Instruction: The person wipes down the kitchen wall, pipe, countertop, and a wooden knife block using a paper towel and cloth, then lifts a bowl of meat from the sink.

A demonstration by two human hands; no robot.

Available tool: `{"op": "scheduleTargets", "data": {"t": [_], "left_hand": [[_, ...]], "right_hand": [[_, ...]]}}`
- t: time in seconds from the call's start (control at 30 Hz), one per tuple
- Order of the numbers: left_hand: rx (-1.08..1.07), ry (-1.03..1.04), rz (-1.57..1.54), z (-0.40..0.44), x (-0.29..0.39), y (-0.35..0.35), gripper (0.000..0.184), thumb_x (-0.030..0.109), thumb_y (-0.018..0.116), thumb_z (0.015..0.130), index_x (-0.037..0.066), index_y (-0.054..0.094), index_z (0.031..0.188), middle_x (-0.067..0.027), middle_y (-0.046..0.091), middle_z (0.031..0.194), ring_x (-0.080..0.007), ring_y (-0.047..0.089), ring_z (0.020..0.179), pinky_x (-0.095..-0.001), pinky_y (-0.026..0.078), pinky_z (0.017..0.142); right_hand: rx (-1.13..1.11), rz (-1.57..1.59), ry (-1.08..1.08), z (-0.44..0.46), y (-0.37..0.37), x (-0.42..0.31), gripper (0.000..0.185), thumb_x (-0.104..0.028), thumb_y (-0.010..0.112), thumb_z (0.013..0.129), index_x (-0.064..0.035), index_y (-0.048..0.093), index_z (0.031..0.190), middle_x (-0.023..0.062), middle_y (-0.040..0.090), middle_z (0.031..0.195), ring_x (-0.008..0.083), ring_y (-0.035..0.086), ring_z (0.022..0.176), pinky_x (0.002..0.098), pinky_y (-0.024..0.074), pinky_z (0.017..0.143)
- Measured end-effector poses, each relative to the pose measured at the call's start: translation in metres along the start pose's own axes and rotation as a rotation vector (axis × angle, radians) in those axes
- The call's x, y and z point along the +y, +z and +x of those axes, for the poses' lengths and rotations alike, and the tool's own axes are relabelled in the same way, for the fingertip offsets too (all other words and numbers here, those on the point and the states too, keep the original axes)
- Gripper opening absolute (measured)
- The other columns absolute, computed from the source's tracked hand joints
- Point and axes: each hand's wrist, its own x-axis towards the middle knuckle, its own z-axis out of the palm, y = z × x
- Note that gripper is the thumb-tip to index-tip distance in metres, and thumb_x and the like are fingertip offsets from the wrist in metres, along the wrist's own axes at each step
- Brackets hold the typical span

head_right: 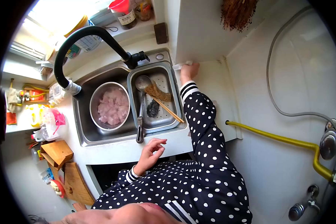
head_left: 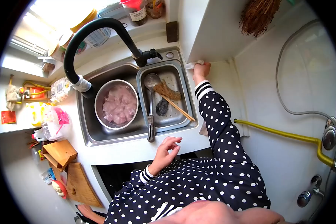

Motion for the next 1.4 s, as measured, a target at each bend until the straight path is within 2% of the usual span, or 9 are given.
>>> {"op": "scheduleTargets", "data": {"t": [0.1, 0.23, 0.4, 0.5, 0.57, 0.83, 1.07, 1.17, 1.4], "left_hand": [[-0.017, -0.001, -0.023, 0.002, 0.005, 0.000, 0.031, 0.003, 0.056, 0.085, 0.003, 0.057, 0.115, -0.0074, 0.054, 0.105, -0.0091, 0.053, 0.084, -0.0218, 0.046, 0.078], [-0.011, 0.025, -0.030, 0.004, 0.000, 0.002, 0.030, 0.003, 0.056, 0.085, 0.003, 0.057, 0.115, -0.0070, 0.054, 0.105, -0.0087, 0.053, 0.084, -0.0219, 0.046, 0.078], [-0.005, 0.033, -0.037, 0.003, 0.007, 0.005, 0.028, 0.003, 0.056, 0.085, 0.002, 0.058, 0.113, -0.0069, 0.053, 0.105, -0.0089, 0.053, 0.084, -0.0220, 0.046, 0.079], [0.033, 0.042, -0.022, 0.002, 0.000, 0.004, 0.028, 0.003, 0.056, 0.085, 0.002, 0.058, 0.112, -0.0075, 0.054, 0.104, -0.0100, 0.054, 0.082, -0.0221, 0.046, 0.077], [0.063, 0.035, -0.034, -0.003, 0.000, 0.003, 0.028, 0.002, 0.056, 0.083, 0.002, 0.058, 0.112, -0.0085, 0.055, 0.104, -0.0115, 0.056, 0.081, -0.0233, 0.047, 0.075], [0.024, 0.096, -0.054, 0.008, 0.013, 0.013, 0.028, 0.002, 0.055, 0.085, 0.002, 0.058, 0.112, -0.0065, 0.054, 0.104, -0.0095, 0.054, 0.083, -0.0221, 0.046, 0.079], [-0.005, 0.108, -0.069, 0.013, 0.016, 0.020, 0.028, 0.002, 0.056, 0.084, 0.002, 0.059, 0.111, -0.0069, 0.055, 0.102, -0.0102, 0.054, 0.084, -0.0228, 0.046, 0.079], [0.012, 0.094, -0.047, 0.009, 0.013, 0.013, 0.027, 0.002, 0.055, 0.084, 0.002, 0.059, 0.111, -0.0069, 0.056, 0.102, -0.0105, 0.054, 0.085, -0.0229, 0.046, 0.078], [0.130, 0.081, -0.037, 0.005, -0.002, 0.001, 0.027, 0.002, 0.057, 0.083, 0.002, 0.060, 0.110, -0.0085, 0.056, 0.101, -0.0129, 0.057, 0.082, -0.0240, 0.047, 0.075]], "right_hand": [[0.023, 0.145, 0.001, -0.008, 0.021, 0.013, 0.024, 0.001, 0.057, 0.073, 0.0005, 0.051, 0.096, 0.0161, 0.058, 0.096, 0.0293, 0.060, 0.088, 0.0384, 0.0482, 0.078], [-0.236, 0.577, 0.339, -0.044, 0.024, -0.029, 0.024, 0.005, 0.057, 0.074, 0.0002, 0.048, 0.096, 0.0144, 0.056, 0.093, 0.0217, 0.062, 0.075, 0.0336, 0.0554, 0.056], [-0.067, 0.326, 0.355, -0.043, 0.003, -0.018, 0.022, 0.004, 0.055, 0.074, 0.0023, 0.048, 0.096, 0.0159, 0.058, 0.091, 0.0228, 0.062, 0.077, 0.0362, 0.0546, 0.060], [-0.068, 0.292, 0.029, -0.021, 0.031, 0.004, 0.015, 0.002, 0.051, 0.079, 0.0030, 0.055, 0.093, 0.0142, 0.060, 0.088, 0.0235, 0.063, 0.069, 0.0353, 0.0548, 0.055], [-0.183, 0.479, 0.308, -0.017, 0.021, -0.020, 0.019, 0.004, 0.049, 0.080, 0.0027, 0.053, 0.098, 0.0124, 0.058, 0.094, 0.0252, 0.062, 0.074, 0.0360, 0.0547, 0.056], [-0.393, 0.576, 0.230, -0.032, -0.018, -0.125, 0.029, 0.009, 0.053, 0.077, 0.0012, 0.049, 0.105, 0.0131, 0.054, 0.102, 0.0257, 0.060, 0.085, 0.0345, 0.0563, 0.065], [-0.201, 0.332, -0.040, -0.019, -0.051, -0.092, 0.018, -0.002, 0.060, 0.075, 0.0003, 0.051, 0.090, 0.0084, 0.054, 0.084, 0.0172, 0.055, 0.076, 0.0316, 0.0464, 0.062], [0.066, -0.198, -0.384, 0.021, -0.023, -0.002, 0.012, 0.001, 0.057, 0.068, 0.0002, 0.053, 0.080, 0.0176, 0.058, 0.080, 0.0318, 0.057, 0.073, 0.0392, 0.0457, 0.066], [0.017, -0.185, -0.357, -0.010, -0.004, -0.019, 0.012, 0.000, 0.058, 0.064, -0.0007, 0.049, 0.072, 0.0180, 0.055, 0.075, 0.0361, 0.053, 0.070, 0.0417, 0.0422, 0.062]]}}
